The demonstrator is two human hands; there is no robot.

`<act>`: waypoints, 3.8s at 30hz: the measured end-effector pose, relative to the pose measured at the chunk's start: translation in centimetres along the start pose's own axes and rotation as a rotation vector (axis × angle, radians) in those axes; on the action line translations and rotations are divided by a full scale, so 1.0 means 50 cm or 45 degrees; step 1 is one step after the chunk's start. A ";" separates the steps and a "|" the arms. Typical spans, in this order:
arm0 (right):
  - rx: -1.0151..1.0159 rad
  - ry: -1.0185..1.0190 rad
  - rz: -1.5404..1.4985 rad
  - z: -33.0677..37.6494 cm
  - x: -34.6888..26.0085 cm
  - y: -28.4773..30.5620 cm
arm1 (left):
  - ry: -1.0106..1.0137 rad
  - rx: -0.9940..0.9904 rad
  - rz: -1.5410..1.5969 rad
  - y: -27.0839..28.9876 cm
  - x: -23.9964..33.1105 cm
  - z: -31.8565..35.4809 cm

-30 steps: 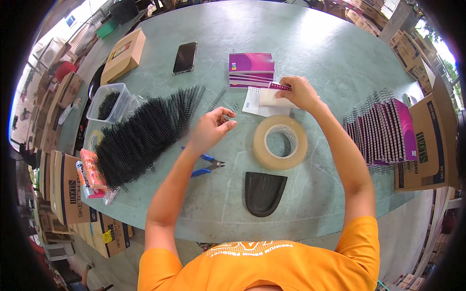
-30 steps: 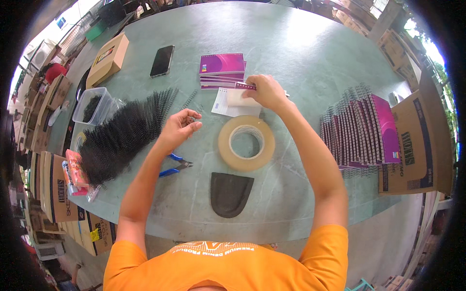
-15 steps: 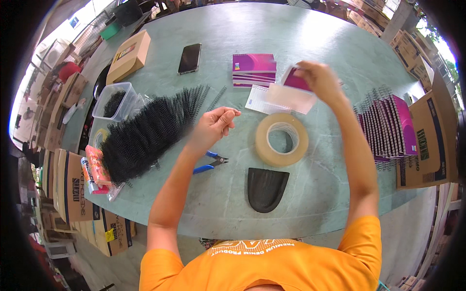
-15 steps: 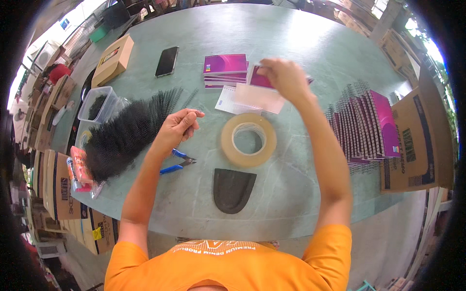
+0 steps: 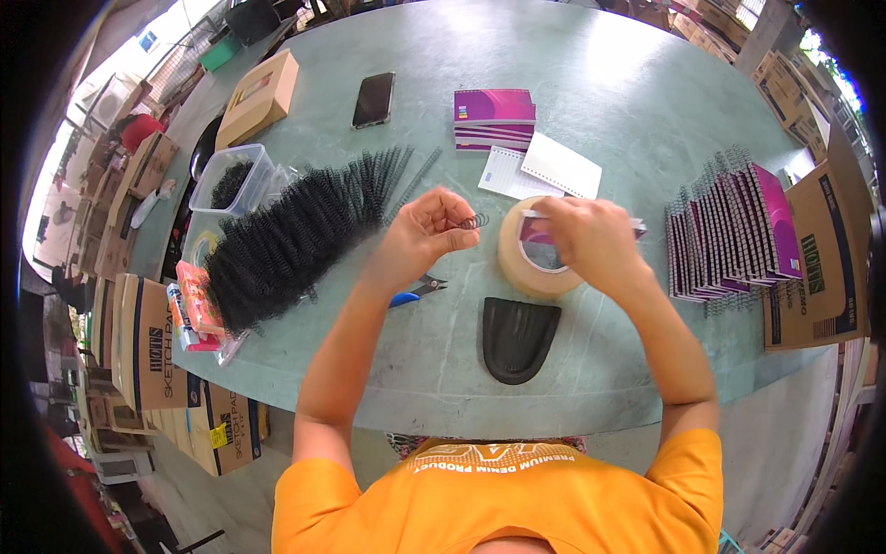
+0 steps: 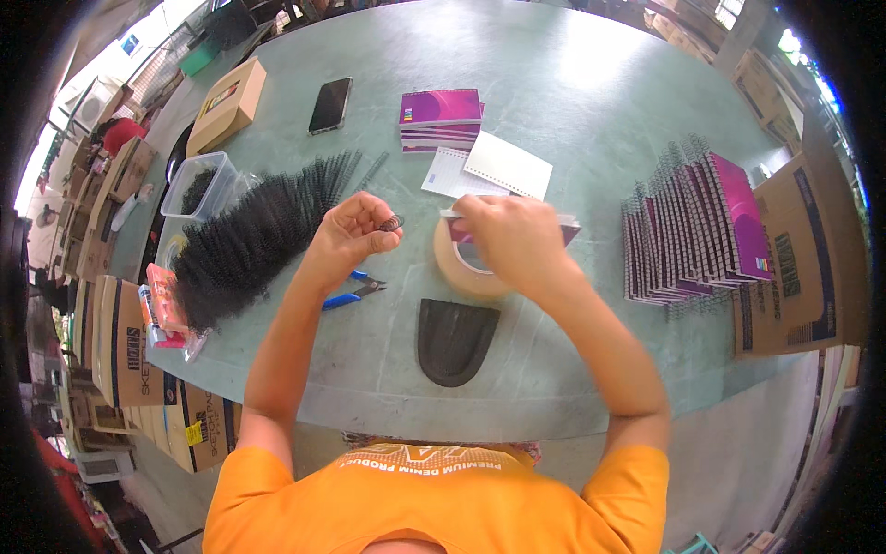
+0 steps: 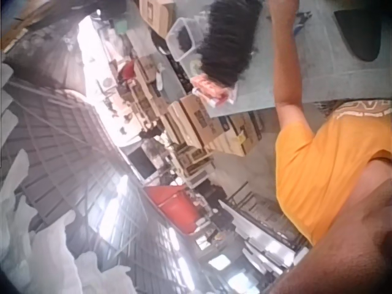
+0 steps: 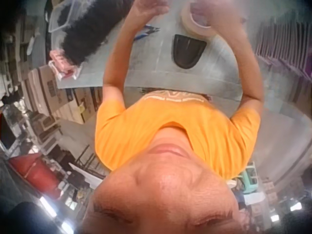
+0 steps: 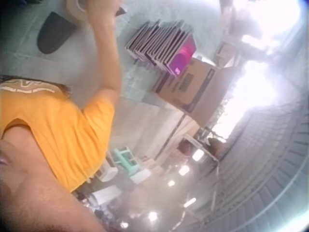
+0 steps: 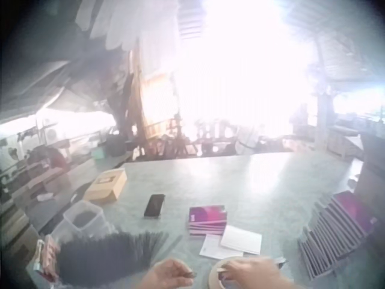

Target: The person assembles spiral notebooks by inserting a wire coil into the pre-punched holes of notebook covers and pages, then uses pliers to cut the excess wire.

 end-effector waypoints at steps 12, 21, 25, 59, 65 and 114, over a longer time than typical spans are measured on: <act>-0.037 -0.092 -0.131 -0.008 0.010 -0.026 | -0.323 -0.032 -1.159 -0.056 -0.014 0.022; -0.175 -0.100 0.104 -0.020 0.005 -0.044 | 0.289 0.380 -1.611 0.009 -0.056 -0.015; -0.133 -0.058 0.081 -0.027 -0.011 -0.049 | 0.353 0.425 -1.790 0.045 -0.119 -0.058; -0.042 -0.080 -0.080 -0.021 0.008 -0.035 | -0.574 0.618 -1.113 -0.121 -0.012 -0.001; -0.105 0.063 -0.141 -0.039 0.001 -0.047 | -0.022 0.300 -1.057 -0.066 0.017 0.006; 0.280 -0.499 -1.534 0.064 0.074 -0.098 | -0.369 0.016 -1.322 -0.071 0.050 0.067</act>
Point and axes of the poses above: each hand's wrist, its own z-axis away from the middle knuckle, its own y-axis out of the back of the hand, x = y × z, the point moved 1 cm from there along -z, towards the middle knuckle, and after that the axes turned 6 degrees about -z, right-handed, at the moved point
